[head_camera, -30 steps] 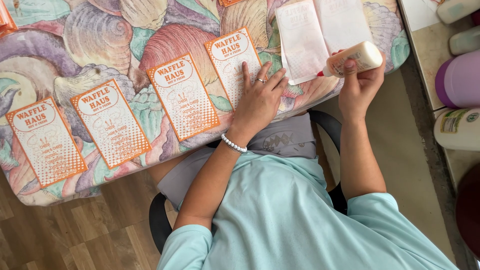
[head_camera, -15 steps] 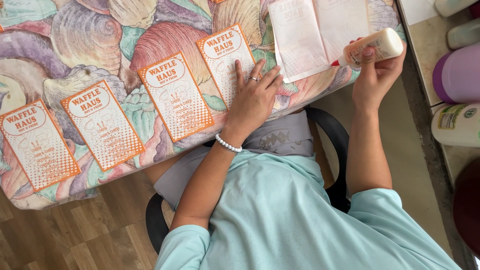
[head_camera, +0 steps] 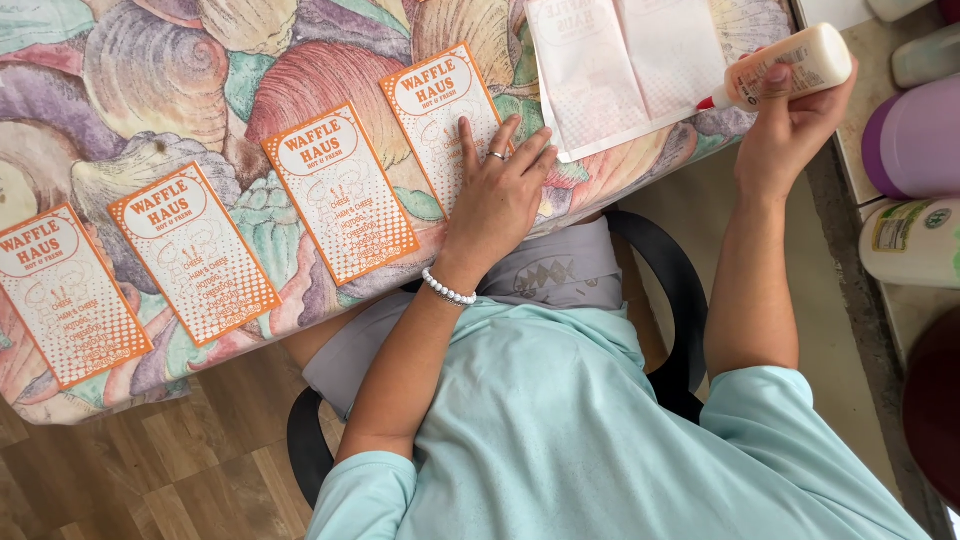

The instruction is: Applying glue to the edges of paper bags and folding them to assemble the bottom seal.

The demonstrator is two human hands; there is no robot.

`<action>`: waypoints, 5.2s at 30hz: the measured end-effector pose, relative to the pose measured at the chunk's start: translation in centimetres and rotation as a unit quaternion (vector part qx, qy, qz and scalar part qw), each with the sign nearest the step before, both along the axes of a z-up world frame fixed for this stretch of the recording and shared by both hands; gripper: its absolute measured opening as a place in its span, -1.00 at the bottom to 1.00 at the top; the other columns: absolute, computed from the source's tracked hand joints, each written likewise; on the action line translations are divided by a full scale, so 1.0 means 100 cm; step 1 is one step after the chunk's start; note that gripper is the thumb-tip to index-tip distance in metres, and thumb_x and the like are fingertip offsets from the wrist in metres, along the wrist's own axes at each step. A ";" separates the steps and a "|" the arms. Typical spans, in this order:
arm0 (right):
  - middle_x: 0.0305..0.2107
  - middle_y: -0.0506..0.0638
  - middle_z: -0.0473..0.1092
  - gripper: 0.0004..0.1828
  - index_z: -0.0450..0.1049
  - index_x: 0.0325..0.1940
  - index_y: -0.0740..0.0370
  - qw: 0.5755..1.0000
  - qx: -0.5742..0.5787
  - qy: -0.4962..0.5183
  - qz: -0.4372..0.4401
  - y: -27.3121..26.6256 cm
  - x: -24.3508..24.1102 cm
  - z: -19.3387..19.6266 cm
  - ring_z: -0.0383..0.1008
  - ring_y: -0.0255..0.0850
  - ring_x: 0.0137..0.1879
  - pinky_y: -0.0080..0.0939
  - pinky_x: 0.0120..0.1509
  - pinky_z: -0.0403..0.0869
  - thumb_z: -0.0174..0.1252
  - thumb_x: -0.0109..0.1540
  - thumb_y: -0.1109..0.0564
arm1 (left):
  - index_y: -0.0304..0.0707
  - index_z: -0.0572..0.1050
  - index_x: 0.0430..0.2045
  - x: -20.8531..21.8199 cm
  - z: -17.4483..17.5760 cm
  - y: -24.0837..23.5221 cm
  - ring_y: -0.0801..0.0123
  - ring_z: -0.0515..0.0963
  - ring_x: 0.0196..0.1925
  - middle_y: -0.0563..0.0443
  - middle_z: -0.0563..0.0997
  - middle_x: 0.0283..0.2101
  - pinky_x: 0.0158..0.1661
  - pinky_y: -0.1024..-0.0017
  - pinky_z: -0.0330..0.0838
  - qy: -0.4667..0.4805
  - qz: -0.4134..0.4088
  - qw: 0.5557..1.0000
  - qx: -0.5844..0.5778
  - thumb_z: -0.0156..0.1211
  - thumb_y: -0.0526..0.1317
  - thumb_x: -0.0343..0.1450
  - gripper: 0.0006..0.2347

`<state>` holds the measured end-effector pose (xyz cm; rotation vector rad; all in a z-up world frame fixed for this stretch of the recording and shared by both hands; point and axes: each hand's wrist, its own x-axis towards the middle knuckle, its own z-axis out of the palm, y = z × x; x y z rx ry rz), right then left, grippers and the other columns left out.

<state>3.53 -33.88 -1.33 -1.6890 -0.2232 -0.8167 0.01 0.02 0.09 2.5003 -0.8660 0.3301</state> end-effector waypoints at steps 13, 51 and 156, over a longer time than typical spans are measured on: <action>-0.21 0.08 0.22 -0.67 0.27 0.20 0.34 0.998 -0.036 0.000 -0.046 -0.033 0.009 -0.001 0.17 -0.15 -0.13 -0.11 -0.04 0.26 0.24 0.55 0.11 | -0.21 0.55 0.06 0.001 0.000 0.000 -0.05 0.31 0.36 0.06 0.49 0.24 0.30 -0.57 -0.17 0.000 0.001 1.000 -0.004 0.14 -0.28 0.45 -0.72; -0.07 0.18 0.45 -0.58 0.22 0.21 0.28 0.965 0.038 0.183 0.183 0.135 -0.013 0.029 0.50 -0.09 0.08 -0.15 0.12 0.50 0.17 0.45 -0.02 | -0.17 0.61 -0.19 0.029 -0.004 -0.022 -0.14 0.16 0.45 -0.14 0.44 0.24 0.36 -0.51 -0.23 0.030 0.154 0.984 -0.082 0.37 -0.13 0.38 -0.79; -0.10 0.22 0.37 -0.60 0.17 0.21 0.32 0.969 -0.052 0.151 0.189 0.142 0.034 0.042 0.51 0.07 0.06 0.01 0.11 0.53 0.16 0.48 0.05 | 0.21 0.40 0.18 -0.024 -0.007 -0.031 -0.03 0.09 0.49 -0.10 0.37 0.23 0.35 -0.47 -0.10 -0.017 0.041 0.995 0.088 0.18 0.14 0.44 -0.59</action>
